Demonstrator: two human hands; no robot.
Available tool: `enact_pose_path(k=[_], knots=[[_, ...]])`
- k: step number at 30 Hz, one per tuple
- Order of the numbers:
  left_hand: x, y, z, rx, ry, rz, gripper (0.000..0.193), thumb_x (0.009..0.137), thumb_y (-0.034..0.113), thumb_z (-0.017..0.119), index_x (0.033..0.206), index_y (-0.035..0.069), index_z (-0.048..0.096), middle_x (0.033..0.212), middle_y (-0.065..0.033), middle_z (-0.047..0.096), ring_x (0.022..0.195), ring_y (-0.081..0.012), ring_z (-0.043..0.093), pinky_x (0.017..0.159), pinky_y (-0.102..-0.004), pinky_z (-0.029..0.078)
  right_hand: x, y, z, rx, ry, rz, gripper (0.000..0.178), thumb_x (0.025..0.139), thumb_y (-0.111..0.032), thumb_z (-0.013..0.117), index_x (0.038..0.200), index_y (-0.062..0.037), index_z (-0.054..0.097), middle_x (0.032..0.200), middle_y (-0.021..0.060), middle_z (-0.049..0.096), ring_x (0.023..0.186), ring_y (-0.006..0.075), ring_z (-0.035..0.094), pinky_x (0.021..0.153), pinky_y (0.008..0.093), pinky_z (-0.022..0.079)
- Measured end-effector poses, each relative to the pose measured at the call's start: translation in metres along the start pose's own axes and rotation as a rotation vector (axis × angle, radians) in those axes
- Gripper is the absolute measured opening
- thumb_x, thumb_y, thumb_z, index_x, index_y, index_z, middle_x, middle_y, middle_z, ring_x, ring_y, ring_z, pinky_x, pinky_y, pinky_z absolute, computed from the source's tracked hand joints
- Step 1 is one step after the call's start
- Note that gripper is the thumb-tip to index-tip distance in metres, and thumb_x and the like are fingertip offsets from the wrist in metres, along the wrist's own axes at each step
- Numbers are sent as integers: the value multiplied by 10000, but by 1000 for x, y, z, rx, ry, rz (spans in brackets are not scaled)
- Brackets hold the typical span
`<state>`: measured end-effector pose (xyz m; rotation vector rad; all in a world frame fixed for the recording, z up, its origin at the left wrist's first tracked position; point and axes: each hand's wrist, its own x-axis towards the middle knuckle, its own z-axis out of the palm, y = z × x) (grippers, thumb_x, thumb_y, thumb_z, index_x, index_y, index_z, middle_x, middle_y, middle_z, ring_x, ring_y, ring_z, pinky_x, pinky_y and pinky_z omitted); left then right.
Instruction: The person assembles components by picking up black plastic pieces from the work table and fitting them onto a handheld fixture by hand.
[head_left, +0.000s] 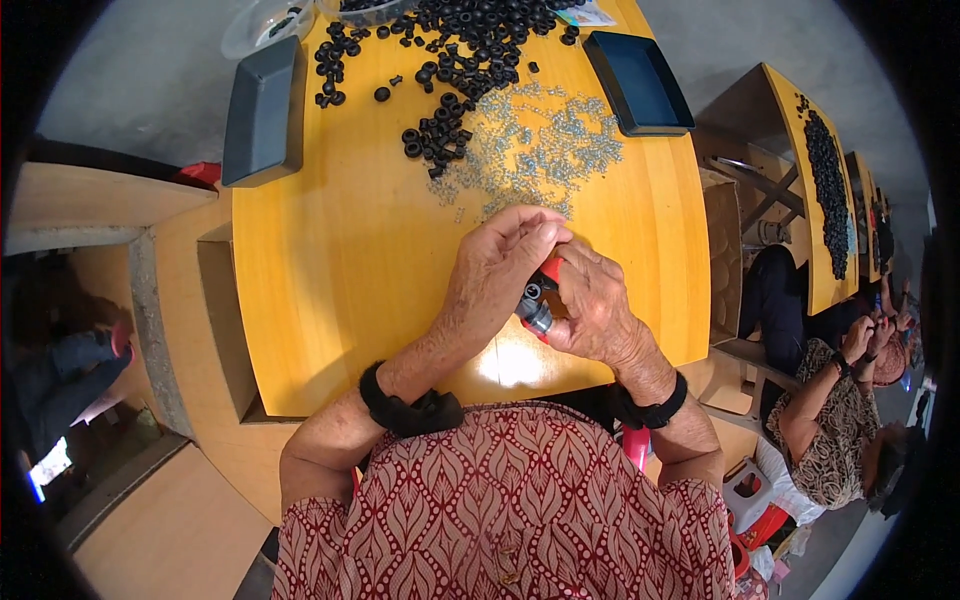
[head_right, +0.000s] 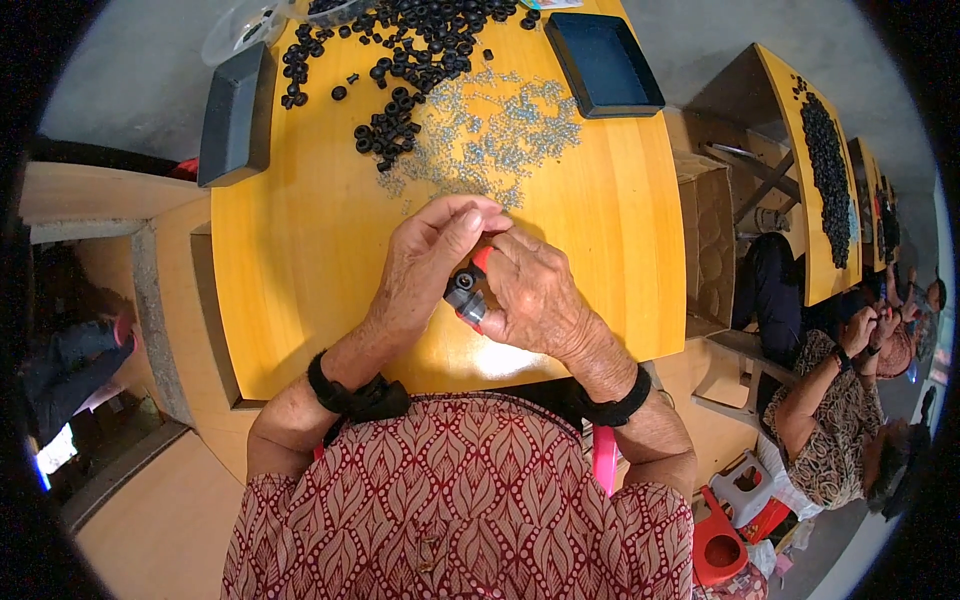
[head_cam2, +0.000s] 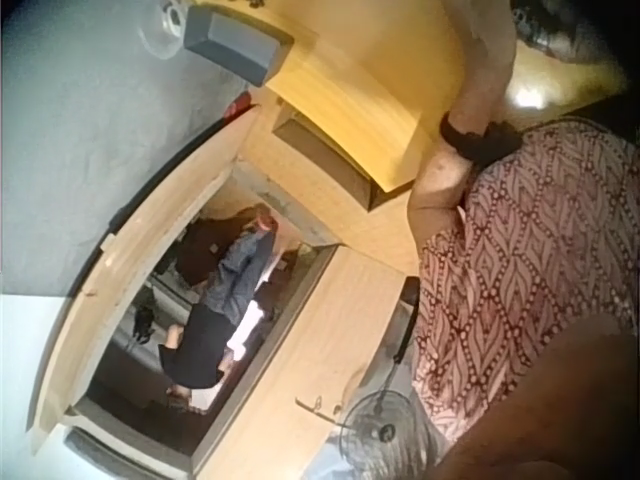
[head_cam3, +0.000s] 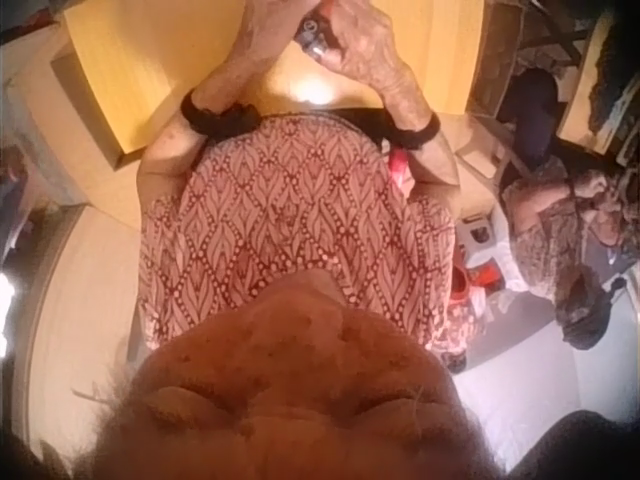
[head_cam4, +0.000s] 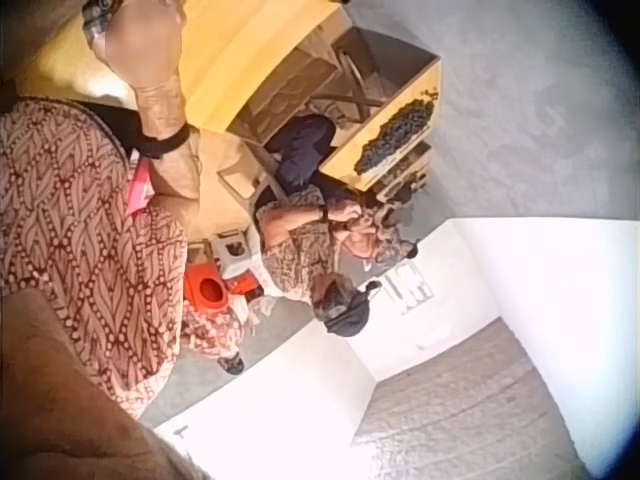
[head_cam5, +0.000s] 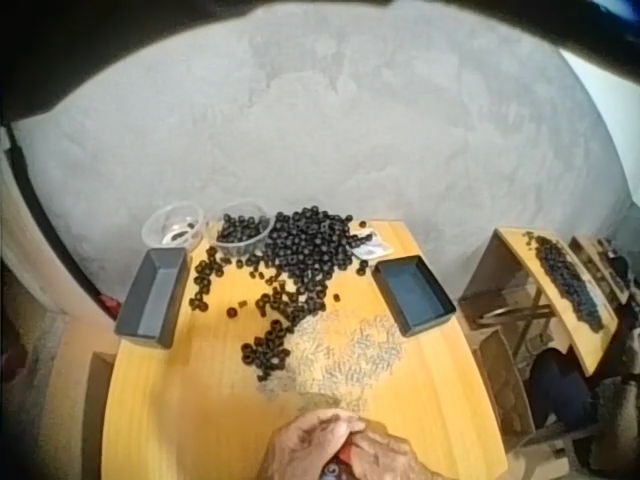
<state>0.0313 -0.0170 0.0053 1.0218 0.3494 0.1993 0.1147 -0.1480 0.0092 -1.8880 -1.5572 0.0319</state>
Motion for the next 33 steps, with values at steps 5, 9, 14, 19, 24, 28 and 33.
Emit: enact_pose_path(k=[5,9,14,19,24,28,33], knots=[[4,-3,-3,35,-99,46,371,1015,298,499,1157,-40,559,1068,-110,647,1036,-133,580,935,-274,445,-2,-2,2,-6,-52,33,321,614,-66,664,906,37,580,840,166,582,780,352,618,682,418,542],[4,-1,2,67,-174,54,414,1027,317,454,1202,-50,532,1123,-136,635,1086,-154,566,981,-293,418,0,-5,5,39,-34,14,355,607,-67,672,936,31,582,860,170,600,807,353,626,691,428,544],[4,-1,5,104,-190,152,376,1008,296,506,1165,-45,538,1071,-156,650,1042,-168,599,918,-304,457,-7,-3,9,14,-56,27,357,644,-129,675,968,3,602,921,160,654,854,351,661,755,424,540],[1,4,8,84,-192,127,395,999,314,523,1174,-40,536,1062,-152,652,1042,-168,600,918,-300,453,-2,-7,9,19,-49,-7,353,656,-141,707,964,-1,606,915,153,660,849,334,668,751,420,541],[4,13,6,-53,-99,241,405,1013,328,504,1201,-29,540,1053,-122,660,1027,-133,585,920,-278,442,8,-10,-1,-48,31,13,260,681,-111,719,874,-6,579,795,130,578,779,326,622,660,396,538],[2,16,-5,30,-66,167,401,1013,326,509,1198,-28,549,1056,-109,653,1044,-135,593,925,-263,448,10,2,-12,-126,78,-15,238,711,-119,730,863,-20,576,753,117,574,662,298,577,577,363,482],[-4,13,-6,-15,-47,133,335,1008,260,524,1178,-25,566,1050,-105,653,1046,-130,598,917,-260,462,13,-1,-19,-189,66,18,229,669,-116,728,790,-22,557,719,114,515,645,291,536,558,378,470]])
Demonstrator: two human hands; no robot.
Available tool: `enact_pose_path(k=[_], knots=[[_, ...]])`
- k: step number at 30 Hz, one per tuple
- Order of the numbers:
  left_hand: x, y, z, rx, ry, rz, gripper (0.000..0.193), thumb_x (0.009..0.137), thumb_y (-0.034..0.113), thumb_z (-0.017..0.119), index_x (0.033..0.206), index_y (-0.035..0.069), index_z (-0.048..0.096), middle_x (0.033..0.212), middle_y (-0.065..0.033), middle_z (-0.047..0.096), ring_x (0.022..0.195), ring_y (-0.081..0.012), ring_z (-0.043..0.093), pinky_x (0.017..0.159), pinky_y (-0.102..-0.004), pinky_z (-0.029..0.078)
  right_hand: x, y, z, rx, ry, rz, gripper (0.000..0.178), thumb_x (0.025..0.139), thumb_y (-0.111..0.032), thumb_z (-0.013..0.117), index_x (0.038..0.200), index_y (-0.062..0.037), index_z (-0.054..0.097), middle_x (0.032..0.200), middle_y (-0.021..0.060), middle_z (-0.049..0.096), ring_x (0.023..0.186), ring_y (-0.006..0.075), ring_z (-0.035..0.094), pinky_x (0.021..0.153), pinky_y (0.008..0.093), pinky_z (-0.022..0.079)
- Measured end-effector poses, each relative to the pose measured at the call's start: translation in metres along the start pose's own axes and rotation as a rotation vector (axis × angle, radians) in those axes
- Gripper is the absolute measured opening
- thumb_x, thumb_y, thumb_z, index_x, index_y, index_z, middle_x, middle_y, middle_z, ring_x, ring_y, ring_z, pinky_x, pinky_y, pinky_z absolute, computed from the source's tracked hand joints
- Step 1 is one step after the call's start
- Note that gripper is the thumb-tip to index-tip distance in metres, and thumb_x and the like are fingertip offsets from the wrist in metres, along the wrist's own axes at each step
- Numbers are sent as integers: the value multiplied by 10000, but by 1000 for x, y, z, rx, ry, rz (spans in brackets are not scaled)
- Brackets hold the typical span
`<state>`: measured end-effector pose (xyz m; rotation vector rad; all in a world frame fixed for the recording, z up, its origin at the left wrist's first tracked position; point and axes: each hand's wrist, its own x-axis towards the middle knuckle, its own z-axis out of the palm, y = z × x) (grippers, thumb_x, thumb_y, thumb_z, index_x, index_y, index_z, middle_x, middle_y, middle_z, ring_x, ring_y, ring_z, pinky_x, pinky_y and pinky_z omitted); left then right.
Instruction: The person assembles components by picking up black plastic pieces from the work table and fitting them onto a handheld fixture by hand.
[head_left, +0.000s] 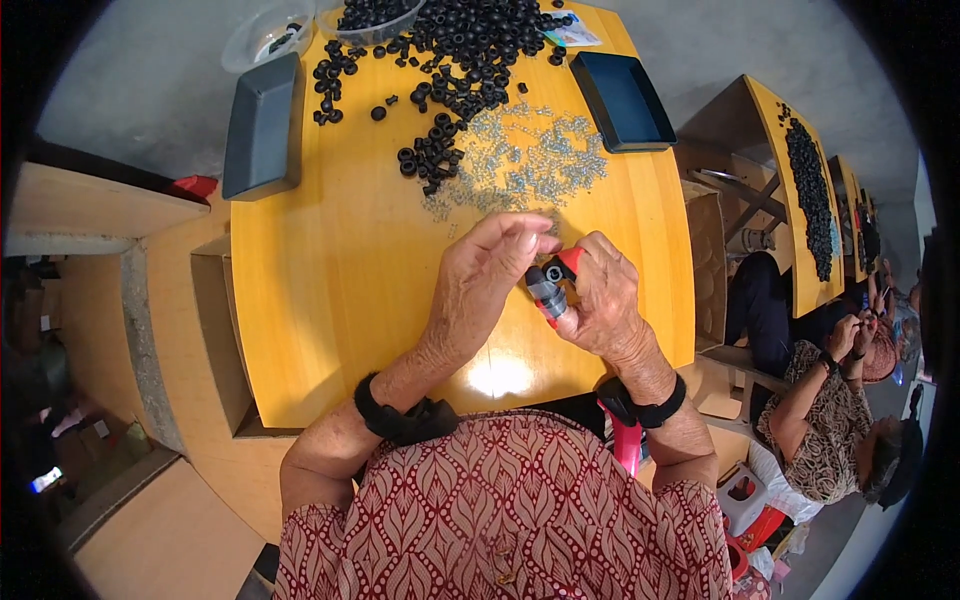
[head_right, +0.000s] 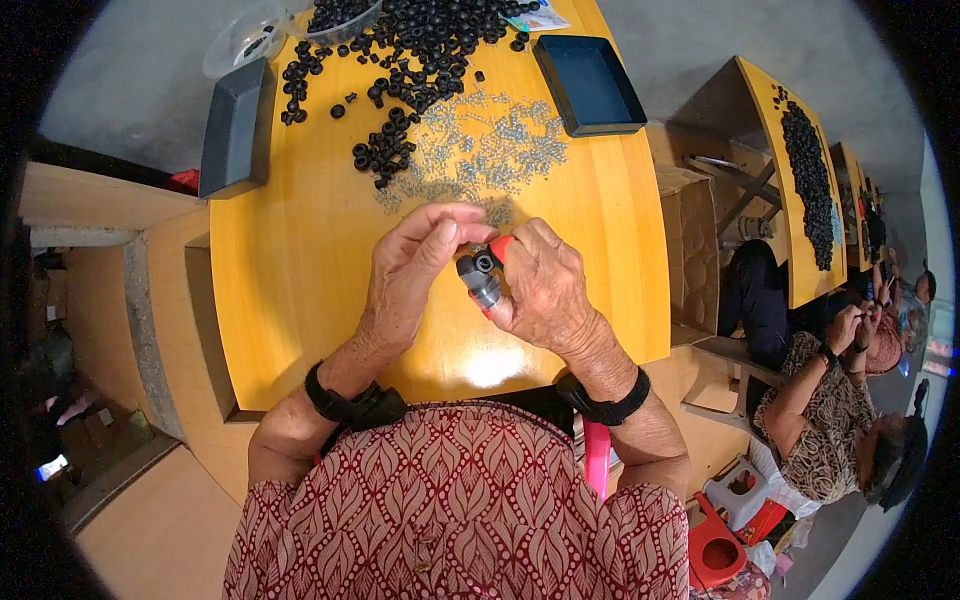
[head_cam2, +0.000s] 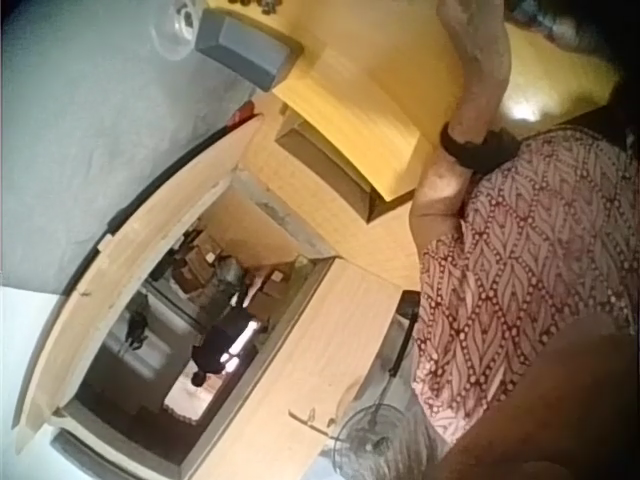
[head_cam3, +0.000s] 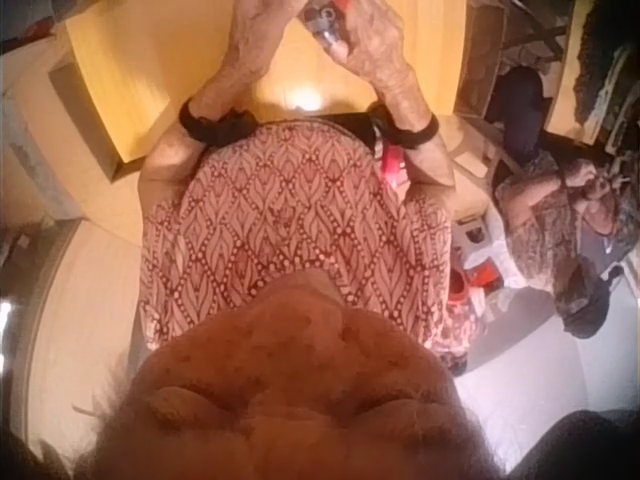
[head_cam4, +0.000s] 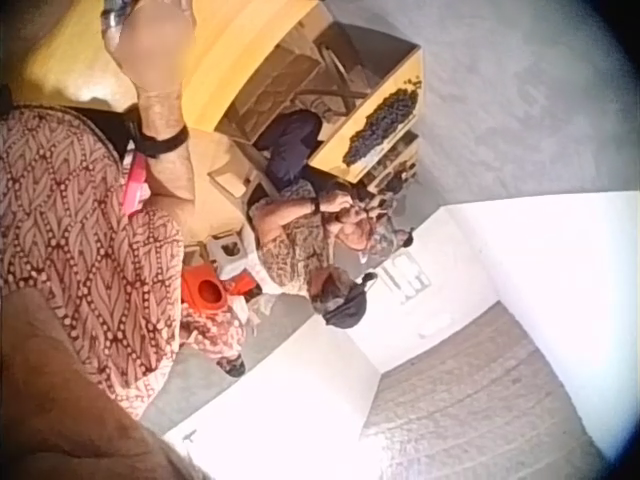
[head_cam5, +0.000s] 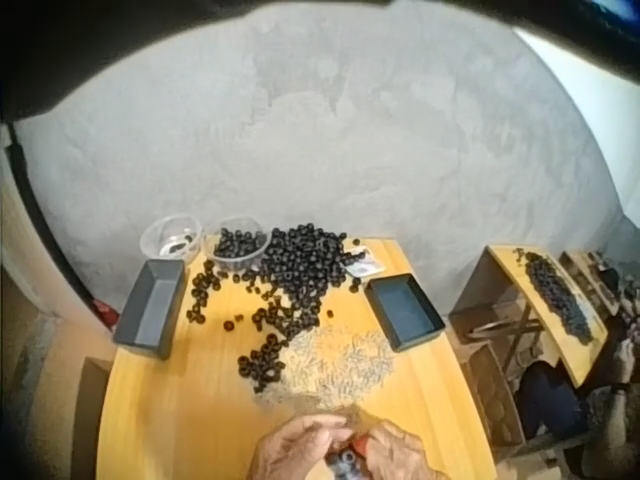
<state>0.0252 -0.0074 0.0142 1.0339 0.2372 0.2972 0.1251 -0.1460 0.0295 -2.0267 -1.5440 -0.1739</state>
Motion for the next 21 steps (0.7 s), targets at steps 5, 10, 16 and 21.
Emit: enact_pose_path(k=[5,10,16,21], knots=[[-7,-3,-5,36,18,-22,260,975,154,574,1162,-26,582,1081,-97,642,1042,-128,600,918,-271,472,-2,2,-1,-70,24,-18,234,700,-155,720,762,-25,535,691,109,483,639,289,518,550,384,459],[-17,-5,-8,148,57,-83,272,925,85,630,1169,-26,582,1106,-78,641,1045,-129,597,937,-269,465,0,0,-4,-74,-12,-7,251,703,-171,725,758,-27,527,710,111,478,676,295,536,568,392,469],[-16,-11,-11,183,25,-55,268,891,43,655,1142,-28,598,1085,-79,656,1012,-134,617,930,-275,483,0,-3,-5,-113,-41,-24,254,723,-185,727,740,-43,517,718,109,476,691,282,534,576,380,476],[-17,-13,-13,216,17,-60,237,884,17,647,1113,-34,612,1066,-76,660,997,-130,622,918,-271,492,3,-7,-5,-145,-65,-51,237,746,-171,713,727,-51,510,707,95,464,691,276,530,608,377,479]])
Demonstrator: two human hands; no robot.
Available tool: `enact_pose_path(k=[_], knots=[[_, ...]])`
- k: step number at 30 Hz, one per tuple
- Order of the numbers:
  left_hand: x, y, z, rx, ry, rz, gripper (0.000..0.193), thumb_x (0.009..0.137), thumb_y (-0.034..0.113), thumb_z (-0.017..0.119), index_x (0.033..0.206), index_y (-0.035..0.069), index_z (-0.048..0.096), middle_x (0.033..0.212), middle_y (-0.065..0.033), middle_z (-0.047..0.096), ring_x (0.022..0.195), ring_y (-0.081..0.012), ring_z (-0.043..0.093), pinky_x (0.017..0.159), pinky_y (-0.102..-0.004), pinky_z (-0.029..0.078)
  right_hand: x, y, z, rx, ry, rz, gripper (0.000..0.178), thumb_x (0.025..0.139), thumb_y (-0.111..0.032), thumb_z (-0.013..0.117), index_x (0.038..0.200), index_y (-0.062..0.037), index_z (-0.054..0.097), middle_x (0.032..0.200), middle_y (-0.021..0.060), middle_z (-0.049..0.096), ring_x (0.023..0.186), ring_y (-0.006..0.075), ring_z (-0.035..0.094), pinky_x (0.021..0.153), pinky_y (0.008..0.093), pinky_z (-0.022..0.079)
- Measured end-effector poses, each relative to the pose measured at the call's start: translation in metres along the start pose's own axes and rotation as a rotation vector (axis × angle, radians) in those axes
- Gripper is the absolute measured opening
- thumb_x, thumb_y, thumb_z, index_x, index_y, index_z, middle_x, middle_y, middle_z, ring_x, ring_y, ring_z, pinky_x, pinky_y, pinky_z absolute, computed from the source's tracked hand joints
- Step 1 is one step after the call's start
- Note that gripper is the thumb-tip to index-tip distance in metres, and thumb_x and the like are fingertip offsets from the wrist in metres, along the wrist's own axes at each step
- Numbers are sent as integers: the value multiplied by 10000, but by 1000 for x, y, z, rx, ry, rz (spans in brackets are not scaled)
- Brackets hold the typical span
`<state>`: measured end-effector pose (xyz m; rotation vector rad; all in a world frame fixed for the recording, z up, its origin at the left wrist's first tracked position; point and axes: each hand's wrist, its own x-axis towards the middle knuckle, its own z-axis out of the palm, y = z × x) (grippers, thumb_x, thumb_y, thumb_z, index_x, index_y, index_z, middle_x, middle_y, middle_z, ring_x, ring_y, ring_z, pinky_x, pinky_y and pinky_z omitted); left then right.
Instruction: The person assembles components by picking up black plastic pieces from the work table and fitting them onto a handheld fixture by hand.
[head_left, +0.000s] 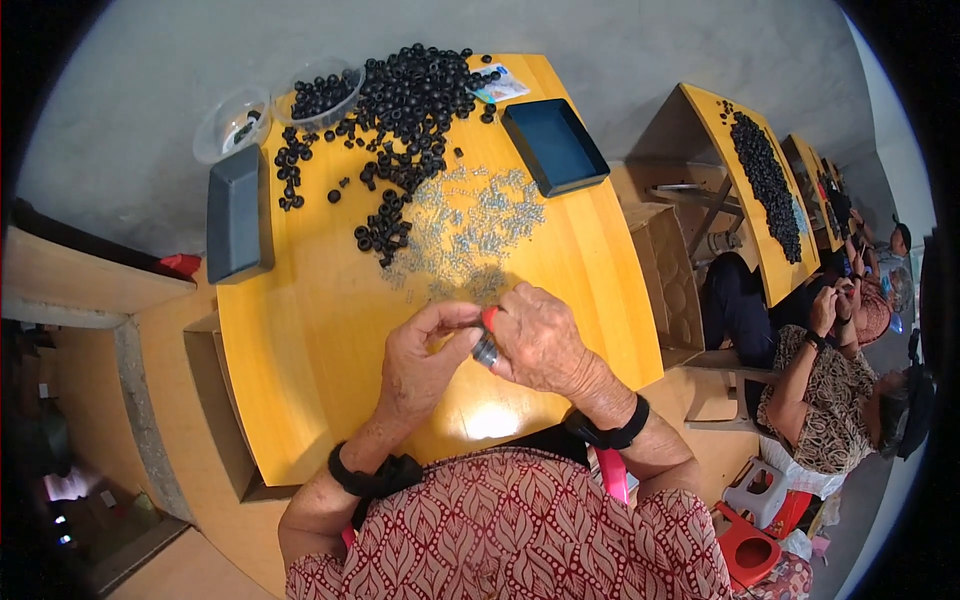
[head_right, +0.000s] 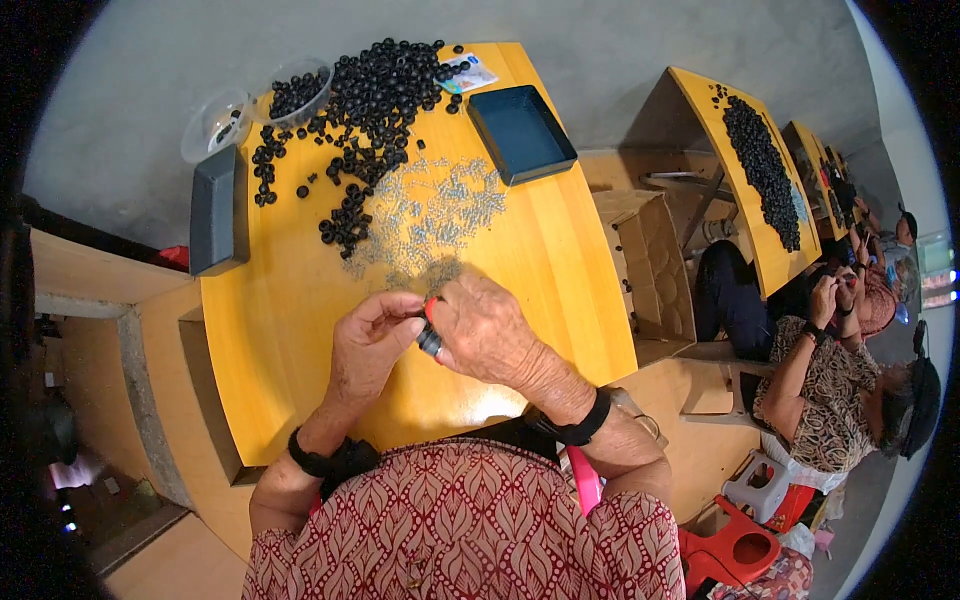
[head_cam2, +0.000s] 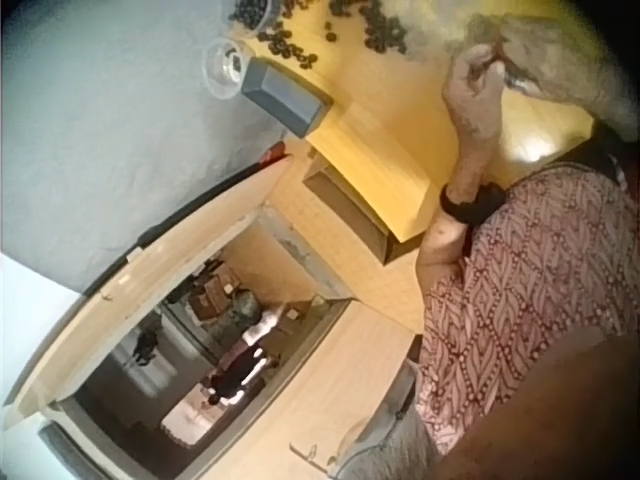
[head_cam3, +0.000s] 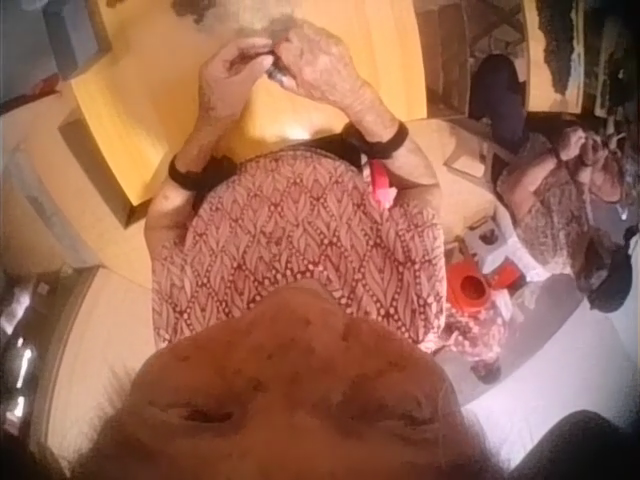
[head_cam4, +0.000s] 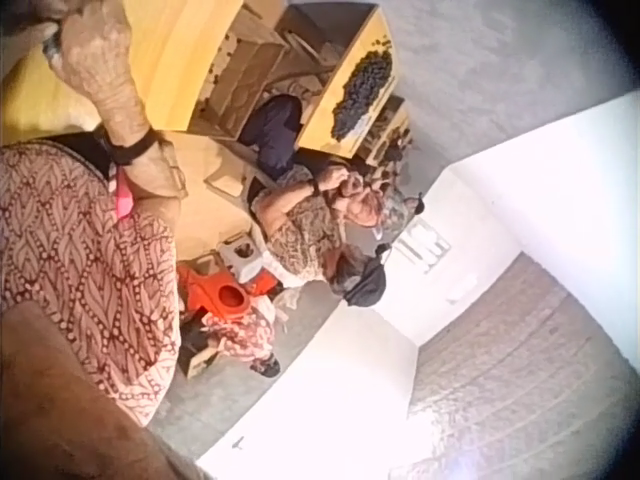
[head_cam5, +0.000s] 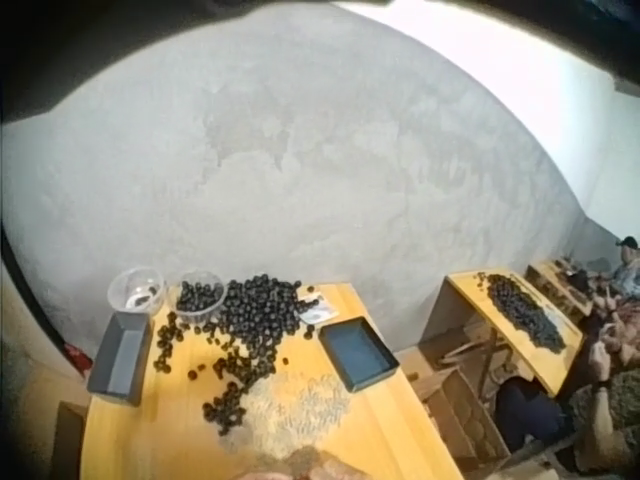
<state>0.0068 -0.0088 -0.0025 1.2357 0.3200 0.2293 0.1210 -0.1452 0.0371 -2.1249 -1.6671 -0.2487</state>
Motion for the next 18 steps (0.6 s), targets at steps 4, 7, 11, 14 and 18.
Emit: enact_pose_path(k=[4,7,11,14,18], knots=[[-5,10,-5,24,27,-29,215,893,7,629,1104,-32,623,1049,-63,658,978,-121,625,887,-254,497,8,-5,-1,66,-9,-30,245,711,-178,734,761,-36,541,718,90,474,694,279,532,637,391,480],[-8,19,-10,54,80,-29,215,912,12,608,1123,-30,622,1052,-62,652,958,-124,633,860,-246,502,14,-6,-5,119,17,-48,274,685,-187,747,821,-16,584,736,98,499,687,284,536,632,406,476],[-8,29,-25,-52,98,-17,230,949,39,565,1164,-26,614,1082,-75,638,953,-141,648,816,-241,507,5,2,-12,118,4,-25,294,679,-162,750,881,8,621,734,117,525,660,295,540,612,407,465],[-19,36,-46,-102,164,-26,248,954,66,570,1187,-8,611,1090,-71,635,968,-164,649,865,-264,503,0,7,-6,58,-11,-5,232,672,-110,746,820,11,615,709,122,515,644,298,535,581,409,454],[-29,39,-61,-271,227,-34,250,938,67,604,1180,1,606,1055,-67,634,982,-181,639,928,-313,514,0,6,2,89,-18,-26,212,671,-30,723,853,10,621,724,127,529,643,293,525,567,386,449]])
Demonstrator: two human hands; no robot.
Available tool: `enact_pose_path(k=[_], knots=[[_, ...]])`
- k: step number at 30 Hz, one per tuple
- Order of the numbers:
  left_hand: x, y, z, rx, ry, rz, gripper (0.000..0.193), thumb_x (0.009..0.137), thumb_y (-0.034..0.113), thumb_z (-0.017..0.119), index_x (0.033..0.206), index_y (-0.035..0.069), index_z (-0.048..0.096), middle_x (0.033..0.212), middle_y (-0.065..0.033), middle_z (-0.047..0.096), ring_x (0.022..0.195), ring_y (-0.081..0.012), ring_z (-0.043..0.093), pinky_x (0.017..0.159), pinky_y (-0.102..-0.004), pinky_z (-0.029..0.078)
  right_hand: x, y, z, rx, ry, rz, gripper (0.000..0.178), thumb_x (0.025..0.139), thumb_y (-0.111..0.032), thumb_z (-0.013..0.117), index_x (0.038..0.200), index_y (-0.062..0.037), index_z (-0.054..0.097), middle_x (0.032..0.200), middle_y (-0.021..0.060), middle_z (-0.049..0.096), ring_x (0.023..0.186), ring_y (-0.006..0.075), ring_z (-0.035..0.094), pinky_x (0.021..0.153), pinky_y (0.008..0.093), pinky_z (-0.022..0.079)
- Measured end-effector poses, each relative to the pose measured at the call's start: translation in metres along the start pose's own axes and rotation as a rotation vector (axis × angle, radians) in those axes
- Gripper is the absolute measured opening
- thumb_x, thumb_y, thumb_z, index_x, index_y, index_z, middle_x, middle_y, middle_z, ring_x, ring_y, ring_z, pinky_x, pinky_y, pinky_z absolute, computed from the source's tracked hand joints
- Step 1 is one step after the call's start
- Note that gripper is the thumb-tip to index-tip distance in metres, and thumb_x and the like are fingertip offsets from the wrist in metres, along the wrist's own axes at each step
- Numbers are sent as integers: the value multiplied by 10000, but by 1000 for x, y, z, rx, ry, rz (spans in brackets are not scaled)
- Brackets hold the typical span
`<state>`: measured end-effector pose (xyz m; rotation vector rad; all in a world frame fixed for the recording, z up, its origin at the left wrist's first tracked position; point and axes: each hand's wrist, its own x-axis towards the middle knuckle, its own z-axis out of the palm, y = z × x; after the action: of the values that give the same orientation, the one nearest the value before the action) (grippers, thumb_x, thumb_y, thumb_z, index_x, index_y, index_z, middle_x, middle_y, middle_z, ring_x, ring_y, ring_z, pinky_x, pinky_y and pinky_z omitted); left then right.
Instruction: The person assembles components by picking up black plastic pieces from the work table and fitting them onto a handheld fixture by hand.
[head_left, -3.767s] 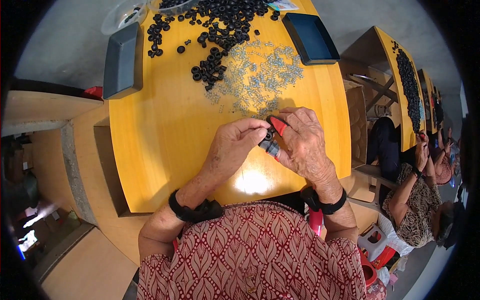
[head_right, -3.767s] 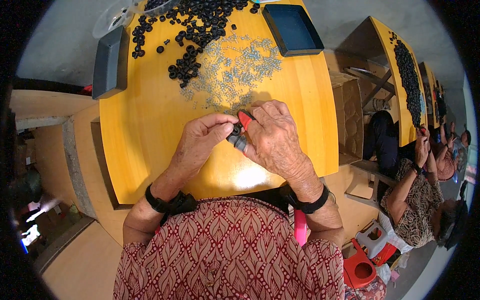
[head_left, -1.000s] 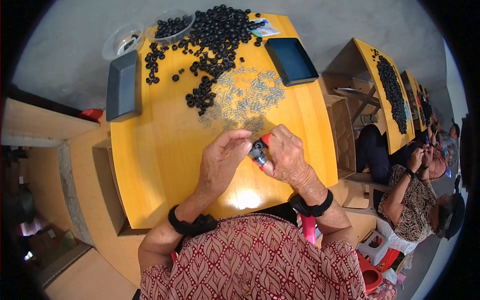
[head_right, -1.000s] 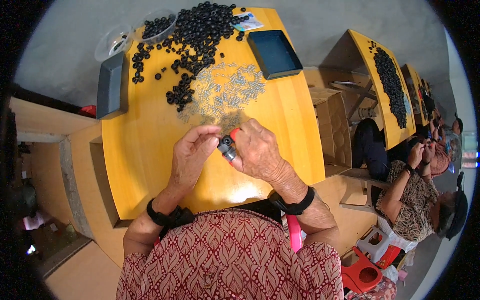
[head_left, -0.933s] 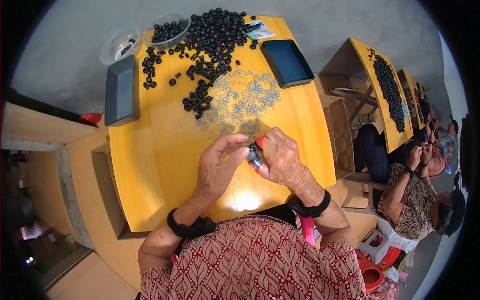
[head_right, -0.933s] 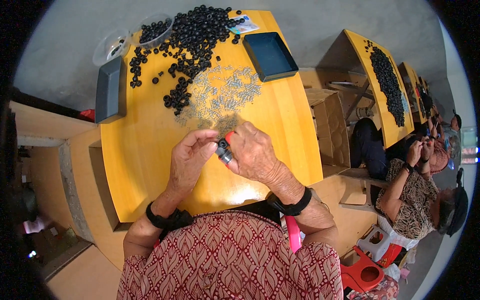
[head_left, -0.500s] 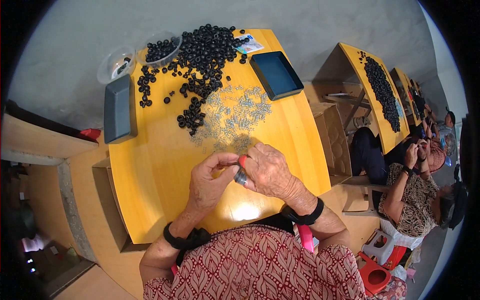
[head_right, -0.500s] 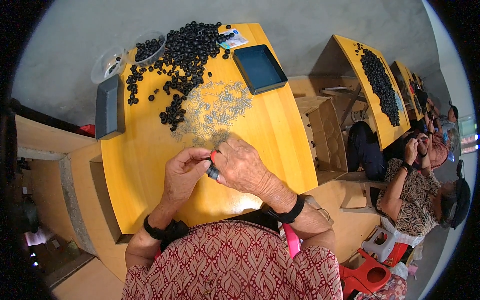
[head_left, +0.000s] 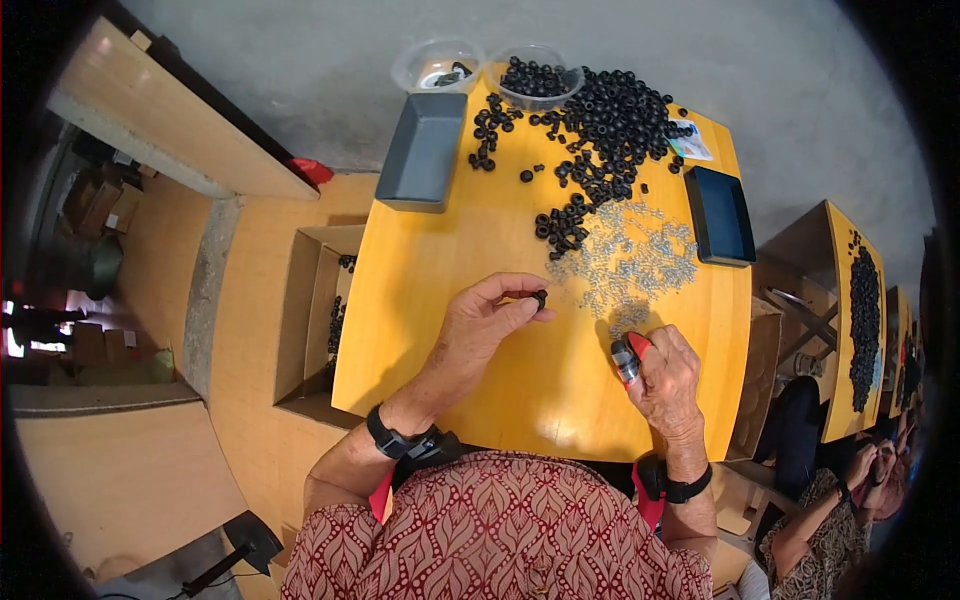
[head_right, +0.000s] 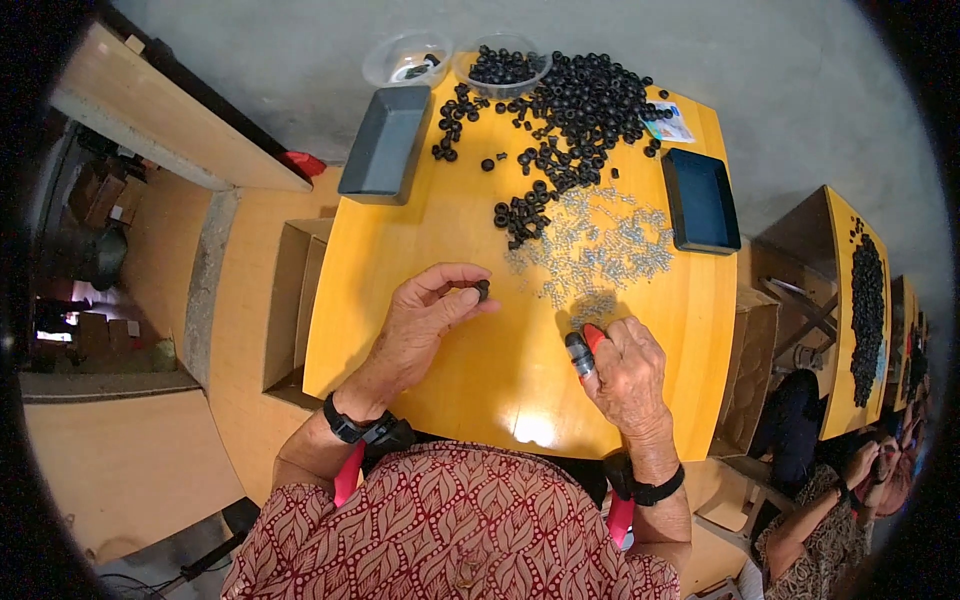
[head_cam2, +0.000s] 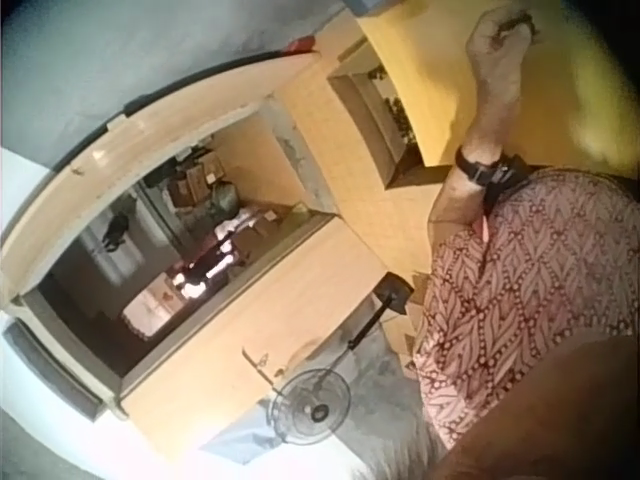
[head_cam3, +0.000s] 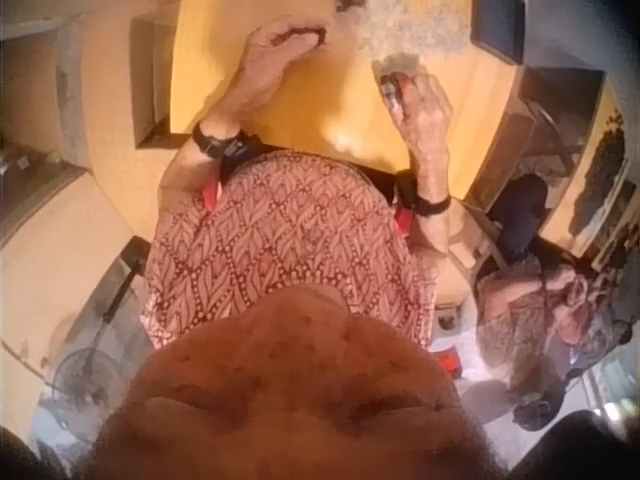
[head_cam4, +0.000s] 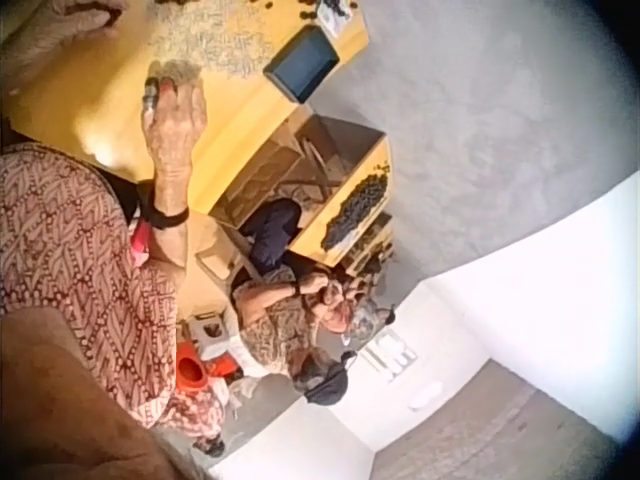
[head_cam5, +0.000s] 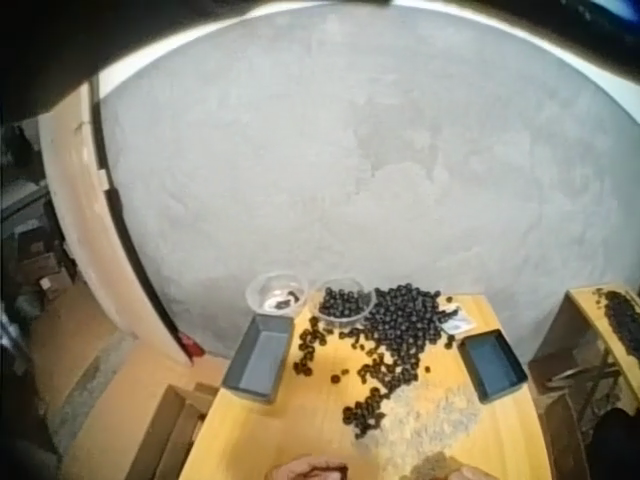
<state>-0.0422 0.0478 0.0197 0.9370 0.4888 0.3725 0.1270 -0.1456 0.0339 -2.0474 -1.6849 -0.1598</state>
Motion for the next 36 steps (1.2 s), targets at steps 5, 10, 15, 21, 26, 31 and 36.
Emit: enact_pose_path(k=[5,10,15,21,26,31,36], knots=[[-5,0,-13,-86,44,35,237,930,59,613,1159,-1,603,1035,-72,632,977,-176,634,928,-321,525,0,-3,0,-18,-21,-6,178,693,-34,724,819,18,609,730,134,540,653,293,535,562,384,457],[-12,13,-38,-31,154,84,215,939,56,595,1145,-3,606,1037,-69,633,951,-158,636,877,-305,551,-1,-2,0,-52,-38,35,190,628,-24,733,705,3,561,714,131,521,671,301,550,582,407,480],[-30,40,-90,2,435,368,165,923,111,643,1059,21,669,914,-55,659,806,-145,665,785,-286,561,4,-2,0,-54,-25,25,178,652,-30,734,718,6,573,709,132,517,670,299,547,592,395,479],[-60,60,-155,114,776,521,162,906,84,661,1063,42,663,953,-65,692,817,-164,685,791,-263,569,-1,-1,-7,-73,-57,34,171,678,-52,739,790,15,628,710,125,530,673,293,548,600,380,480],[-81,48,-225,550,980,425,301,903,103,664,1190,29,615,1093,-135,658,1042,-222,629,943,-317,501,-2,6,-9,-86,-57,33,190,688,-74,746,831,14,656,726,127,554,690,283,551,597,366,479],[-71,65,-168,559,866,362,359,911,130,657,1250,31,591,1192,-135,636,1149,-199,579,1020,-336,443,-8,8,-19,-127,-73,72,187,678,-55,742,821,16,646,721,127,540,687,281,549,590,374,473],[-39,75,-76,252,310,246,263,920,113,632,1165,15,636,1051,-92,693,1025,-184,642,971,-312,472,-18,24,-35,-174,-54,124,180,678,-50,739,811,14,636,722,128,529,687,287,550,589,379,472]])
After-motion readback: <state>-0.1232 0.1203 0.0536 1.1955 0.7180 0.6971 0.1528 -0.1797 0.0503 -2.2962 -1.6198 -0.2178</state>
